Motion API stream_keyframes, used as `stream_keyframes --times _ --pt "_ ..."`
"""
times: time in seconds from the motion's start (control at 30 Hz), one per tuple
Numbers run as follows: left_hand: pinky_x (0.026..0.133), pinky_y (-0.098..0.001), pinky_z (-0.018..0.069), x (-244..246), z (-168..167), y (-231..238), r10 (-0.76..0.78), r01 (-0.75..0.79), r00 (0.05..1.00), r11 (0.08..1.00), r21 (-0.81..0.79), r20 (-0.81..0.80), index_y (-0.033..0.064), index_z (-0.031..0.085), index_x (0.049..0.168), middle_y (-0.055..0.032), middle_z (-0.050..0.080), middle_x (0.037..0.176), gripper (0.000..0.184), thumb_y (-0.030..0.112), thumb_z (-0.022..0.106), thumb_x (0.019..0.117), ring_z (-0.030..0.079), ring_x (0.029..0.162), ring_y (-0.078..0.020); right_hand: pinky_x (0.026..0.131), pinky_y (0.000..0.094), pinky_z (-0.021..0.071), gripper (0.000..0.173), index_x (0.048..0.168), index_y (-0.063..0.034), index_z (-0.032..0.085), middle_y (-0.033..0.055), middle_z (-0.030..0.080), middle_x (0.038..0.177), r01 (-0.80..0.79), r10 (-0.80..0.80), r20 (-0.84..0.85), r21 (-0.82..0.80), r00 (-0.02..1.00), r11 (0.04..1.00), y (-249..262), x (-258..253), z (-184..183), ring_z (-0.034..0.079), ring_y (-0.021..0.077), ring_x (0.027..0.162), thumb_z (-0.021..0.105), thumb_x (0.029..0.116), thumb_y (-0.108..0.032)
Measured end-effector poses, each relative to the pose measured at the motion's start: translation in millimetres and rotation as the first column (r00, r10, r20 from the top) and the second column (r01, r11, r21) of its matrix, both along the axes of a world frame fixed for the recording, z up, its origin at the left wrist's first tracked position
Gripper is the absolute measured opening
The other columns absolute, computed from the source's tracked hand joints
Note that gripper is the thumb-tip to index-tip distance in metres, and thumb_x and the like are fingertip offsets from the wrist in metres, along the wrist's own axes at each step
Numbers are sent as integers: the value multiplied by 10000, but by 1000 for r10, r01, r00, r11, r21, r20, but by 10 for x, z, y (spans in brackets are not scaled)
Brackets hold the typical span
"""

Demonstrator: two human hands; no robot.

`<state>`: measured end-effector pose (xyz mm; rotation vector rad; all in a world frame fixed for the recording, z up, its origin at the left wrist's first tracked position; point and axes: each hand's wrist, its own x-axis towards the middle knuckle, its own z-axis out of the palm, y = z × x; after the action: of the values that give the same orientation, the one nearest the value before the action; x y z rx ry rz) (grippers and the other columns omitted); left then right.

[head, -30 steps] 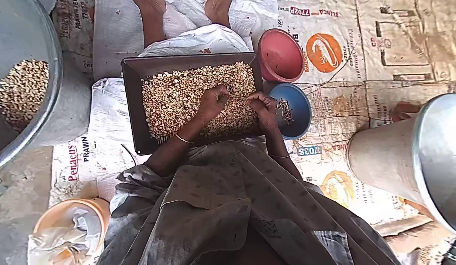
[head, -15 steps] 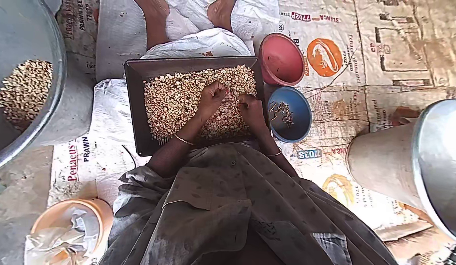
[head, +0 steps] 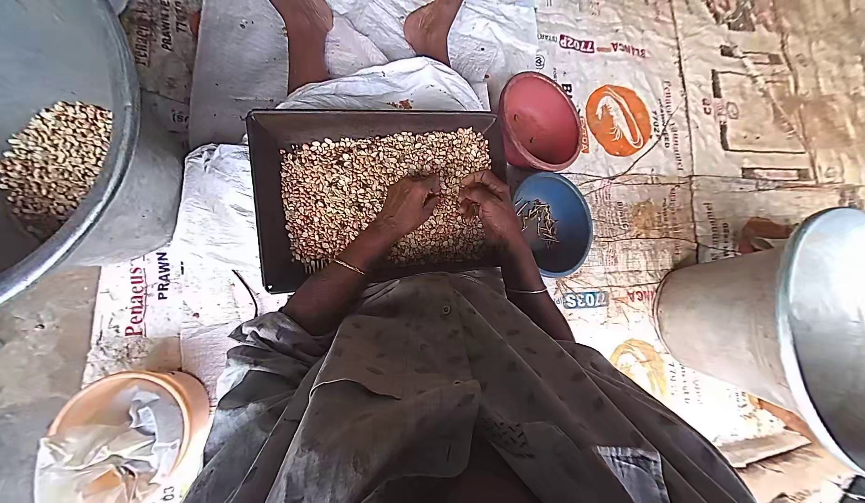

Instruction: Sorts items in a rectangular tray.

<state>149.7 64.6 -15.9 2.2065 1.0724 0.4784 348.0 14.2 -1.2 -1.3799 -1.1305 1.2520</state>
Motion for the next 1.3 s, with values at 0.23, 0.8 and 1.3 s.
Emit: stream_keyframes --times 0.23,0.8,1.3 --pt "835 -613 535 -25 -34 28 44 -44 999 999 -17 15 -39 671 1056 -236 707 927 219 135 539 1033 707 908 -427 779 616 536 248 1158 -76 738 184 754 997 -91 66 862 -24 502 996 -16 -343 -72 727 404 936 565 1017 -183" --pt "769 -454 514 -232 2 130 -34 74 983 973 -218 183 -21 683 981 -133 653 847 122 93 644 966 617 785 -236 793 584 545 207 1075 -40 742 170 742 939 -66 60 799 -26 599 997 0 -305 -101 718 350 882 590 995 -154" --pt "586 -194 411 -272 8 136 210 68 798 900 -431 564 10 646 992 21 552 742 100 68 569 1018 466 607 -24 392 134 342 131 883 -41 713 -67 599 614 -6 12 -79 85 997 996 22 18 -53 415 -34 427 618 959 5"
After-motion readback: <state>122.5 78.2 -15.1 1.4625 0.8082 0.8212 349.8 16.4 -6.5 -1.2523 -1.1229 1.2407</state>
